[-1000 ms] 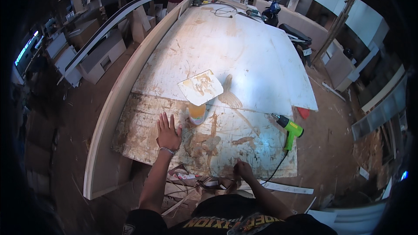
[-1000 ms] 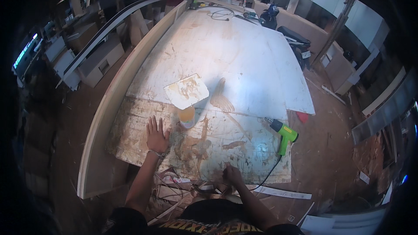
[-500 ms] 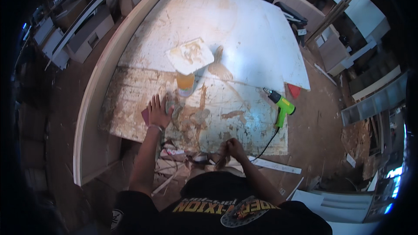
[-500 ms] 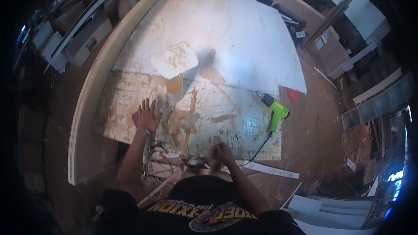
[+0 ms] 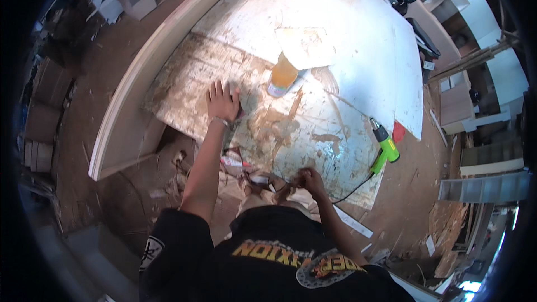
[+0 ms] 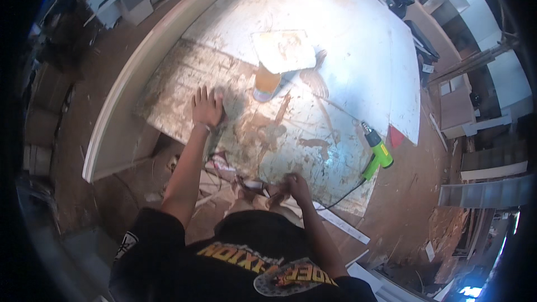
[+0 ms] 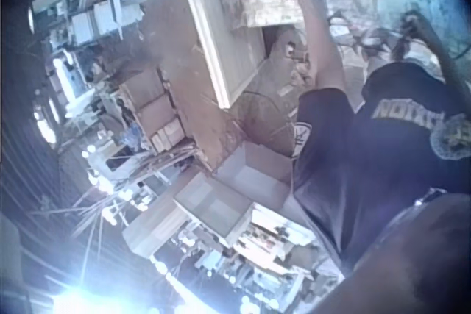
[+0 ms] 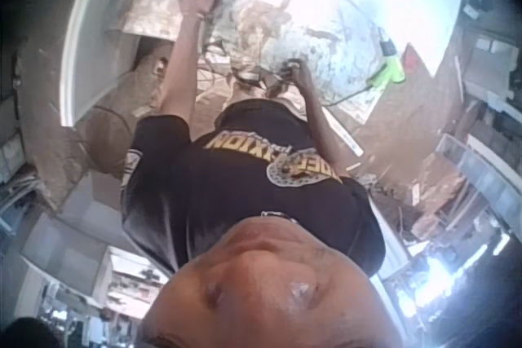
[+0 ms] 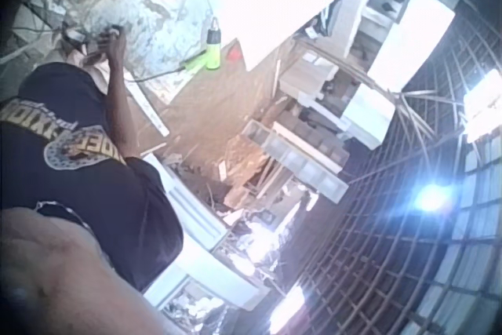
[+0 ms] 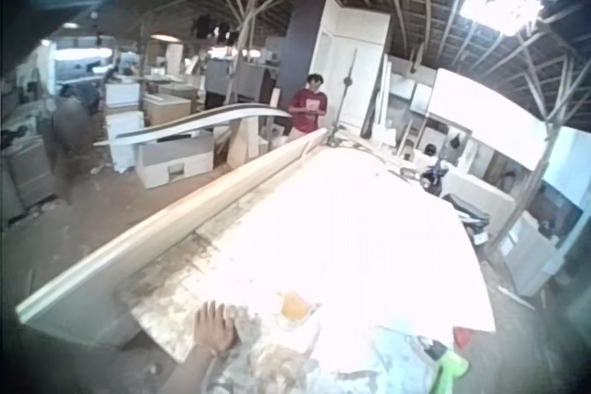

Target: The person applies a liquid substance from a bottle onto a white plastic applicator and rubs it onto a wooden surface, then uses a heat gun to dry the area before sanding a small piece of wood with sandpaper.

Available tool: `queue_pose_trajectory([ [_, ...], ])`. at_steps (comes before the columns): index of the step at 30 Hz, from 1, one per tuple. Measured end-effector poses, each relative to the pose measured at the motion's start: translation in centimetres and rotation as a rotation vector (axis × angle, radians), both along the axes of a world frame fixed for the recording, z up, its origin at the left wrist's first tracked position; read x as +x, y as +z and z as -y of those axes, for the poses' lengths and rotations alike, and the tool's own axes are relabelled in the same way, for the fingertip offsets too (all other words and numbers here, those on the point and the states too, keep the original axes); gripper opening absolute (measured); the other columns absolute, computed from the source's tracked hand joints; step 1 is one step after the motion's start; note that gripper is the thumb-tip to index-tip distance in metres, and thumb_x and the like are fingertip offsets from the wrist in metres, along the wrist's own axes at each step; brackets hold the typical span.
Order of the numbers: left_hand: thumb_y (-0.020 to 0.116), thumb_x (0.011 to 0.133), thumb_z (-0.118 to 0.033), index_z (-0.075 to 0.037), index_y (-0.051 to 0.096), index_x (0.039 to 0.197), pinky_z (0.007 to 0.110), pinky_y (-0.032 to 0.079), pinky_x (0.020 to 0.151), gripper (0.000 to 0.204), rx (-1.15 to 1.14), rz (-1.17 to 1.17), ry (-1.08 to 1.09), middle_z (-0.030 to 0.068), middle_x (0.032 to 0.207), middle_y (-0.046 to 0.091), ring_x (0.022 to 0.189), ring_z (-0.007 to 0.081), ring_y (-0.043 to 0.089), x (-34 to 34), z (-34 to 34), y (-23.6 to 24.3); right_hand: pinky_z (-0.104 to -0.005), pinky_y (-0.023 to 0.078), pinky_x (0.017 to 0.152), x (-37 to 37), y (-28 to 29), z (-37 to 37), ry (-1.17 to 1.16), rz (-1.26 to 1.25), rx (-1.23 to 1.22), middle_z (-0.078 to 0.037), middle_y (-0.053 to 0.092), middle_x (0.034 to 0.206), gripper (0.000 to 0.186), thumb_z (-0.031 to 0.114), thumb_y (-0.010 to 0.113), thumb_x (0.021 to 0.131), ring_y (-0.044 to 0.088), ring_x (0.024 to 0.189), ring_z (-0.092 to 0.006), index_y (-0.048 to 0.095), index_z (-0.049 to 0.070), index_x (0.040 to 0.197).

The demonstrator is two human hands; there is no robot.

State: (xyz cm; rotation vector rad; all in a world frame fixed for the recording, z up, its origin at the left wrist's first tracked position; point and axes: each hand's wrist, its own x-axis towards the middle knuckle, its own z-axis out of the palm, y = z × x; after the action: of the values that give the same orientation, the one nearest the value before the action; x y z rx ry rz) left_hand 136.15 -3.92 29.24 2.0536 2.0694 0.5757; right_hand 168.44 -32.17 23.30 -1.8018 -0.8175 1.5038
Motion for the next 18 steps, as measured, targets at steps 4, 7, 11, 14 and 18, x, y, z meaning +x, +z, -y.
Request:
queue_pose_trajectory([
  [4, 0.048, 0.098, -0.046, -0.003, 0.049, 0.139, 0.048, 0.034, 0.11, 0.059, 0.057, 0.337, 0.124, 0.0257, 0.142, 0.048, 0.132, 0.0415, 0.044, -4.2, 1.3, -1.7, -0.036, 0.057, 0.068, -4.3, 3.6, -4.7, 0.131, -0.018, 0.085, -0.022, 0.068, 0.105, 0.028, 0.01, 0.049, 0.096, 0.072, 0.081, -0.0242, 0.051, 0.006, 0.124],
  [7, 0.065, 0.093, -0.036, 0.0, 0.061, 0.123, 0.042, 0.05, 0.09, 0.048, -0.07, 0.642, 0.201, 0.0219, 0.109, 0.067, 0.101, 0.0357, 0.064, -6.0, 4.2, -1.4, -0.039, 0.056, 0.07, -7.7, 6.4, -9.3, 0.343, 0.188, 0.213, -0.024, 0.065, 0.113, 0.028, 0.017, 0.053, 0.098, 0.072, 0.084, -0.0274, 0.052, 0.006, 0.123],
  [11, 0.076, 0.089, -0.027, 0.0, 0.067, 0.097, 0.028, 0.052, 0.072, 0.029, -0.101, 1.358, 0.317, 0.0041, 0.086, 0.066, 0.075, 0.0132, 0.061, -5.4, 8.1, -3.3, -0.04, 0.053, 0.084, -15.0, 10.6, -16.3, 0.53, 0.482, 0.599, -0.018, 0.065, 0.113, 0.031, 0.024, 0.057, 0.099, 0.067, 0.098, -0.0331, 0.055, 0.006, 0.124],
  [14, 0.073, 0.091, -0.018, -0.006, 0.06, 0.081, 0.026, 0.046, 0.063, 0.02, -0.272, 1.786, 0.259, 0.0024, 0.076, 0.064, 0.067, 0.0122, 0.058, -3.4, 9.5, -2.6, -0.0441, 0.045, 0.1, -20.7, 14.7, -20.8, 0.602, 0.599, 0.81, -0.021, 0.057, 0.127, 0.042, 0.032, 0.058, 0.097, 0.055, 0.119, -0.0382, 0.054, 0.004, 0.128],
  [18, 0.067, 0.095, -0.014, 0.0, 0.066, 0.096, 0.027, 0.049, 0.069, 0.015, -0.18, 1.944, 0.207, 0.0063, 0.082, 0.067, 0.072, 0.0148, 0.062, -4.5, 10.6, -4.4, -0.0452, 0.039, 0.107, -27.1, 17.7, -24.9, 0.644, 0.692, 1.063, -0.021, 0.048, 0.138, 0.046, 0.032, 0.057, 0.096, 0.046, 0.129, -0.0388, 0.052, 0.003, 0.131],
])
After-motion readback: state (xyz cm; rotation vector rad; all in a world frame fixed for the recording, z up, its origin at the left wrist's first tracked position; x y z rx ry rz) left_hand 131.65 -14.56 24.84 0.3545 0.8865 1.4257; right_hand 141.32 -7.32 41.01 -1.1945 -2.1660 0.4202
